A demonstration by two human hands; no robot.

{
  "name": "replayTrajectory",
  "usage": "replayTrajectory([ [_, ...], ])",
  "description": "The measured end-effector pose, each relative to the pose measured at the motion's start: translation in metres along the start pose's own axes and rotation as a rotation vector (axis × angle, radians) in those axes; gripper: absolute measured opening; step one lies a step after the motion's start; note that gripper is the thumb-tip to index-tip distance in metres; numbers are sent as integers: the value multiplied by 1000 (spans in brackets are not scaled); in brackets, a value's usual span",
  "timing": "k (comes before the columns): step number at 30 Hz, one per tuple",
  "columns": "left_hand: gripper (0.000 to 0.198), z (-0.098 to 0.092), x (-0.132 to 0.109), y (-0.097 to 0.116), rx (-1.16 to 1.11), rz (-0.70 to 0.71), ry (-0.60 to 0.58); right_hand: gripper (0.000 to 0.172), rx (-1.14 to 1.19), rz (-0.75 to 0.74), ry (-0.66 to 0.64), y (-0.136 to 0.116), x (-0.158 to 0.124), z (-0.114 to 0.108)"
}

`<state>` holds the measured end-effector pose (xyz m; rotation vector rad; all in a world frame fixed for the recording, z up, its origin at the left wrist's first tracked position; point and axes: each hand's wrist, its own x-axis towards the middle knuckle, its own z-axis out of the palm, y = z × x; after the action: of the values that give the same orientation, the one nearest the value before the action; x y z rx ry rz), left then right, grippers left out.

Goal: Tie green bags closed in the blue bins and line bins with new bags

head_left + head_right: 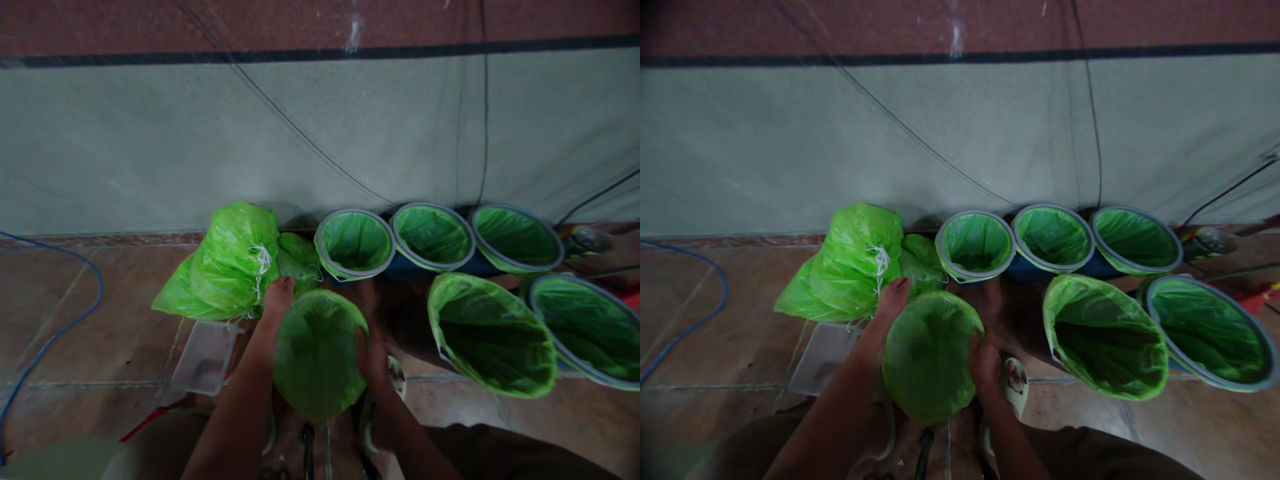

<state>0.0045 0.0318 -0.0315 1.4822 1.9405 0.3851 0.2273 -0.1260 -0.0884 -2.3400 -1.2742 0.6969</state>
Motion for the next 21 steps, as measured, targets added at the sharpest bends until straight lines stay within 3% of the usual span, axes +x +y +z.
replayTrajectory([
  [2, 35, 1, 0, 2, 90, 44, -65, 69, 13, 29, 91, -10, 2, -9],
  [5, 39, 7, -1, 5, 252, 102, -140, 59, -53, -148, 93, -41, 34, -27],
  [10, 39, 17, -6, -1, 347, 255, -241, 40, -265, -503, -301, -85, 88, -31],
  [14, 37, 20, -10, -11, 392, 370, -260, 37, -377, -515, -533, -81, 93, -20],
  [18, 38, 18, -11, -14, 476, 439, -313, 36, -409, -504, -535, -67, 95, -16],
  [21, 43, 16, -12, -12, 526, 388, -317, 35, -425, -475, -498, -64, 98, -16],
])
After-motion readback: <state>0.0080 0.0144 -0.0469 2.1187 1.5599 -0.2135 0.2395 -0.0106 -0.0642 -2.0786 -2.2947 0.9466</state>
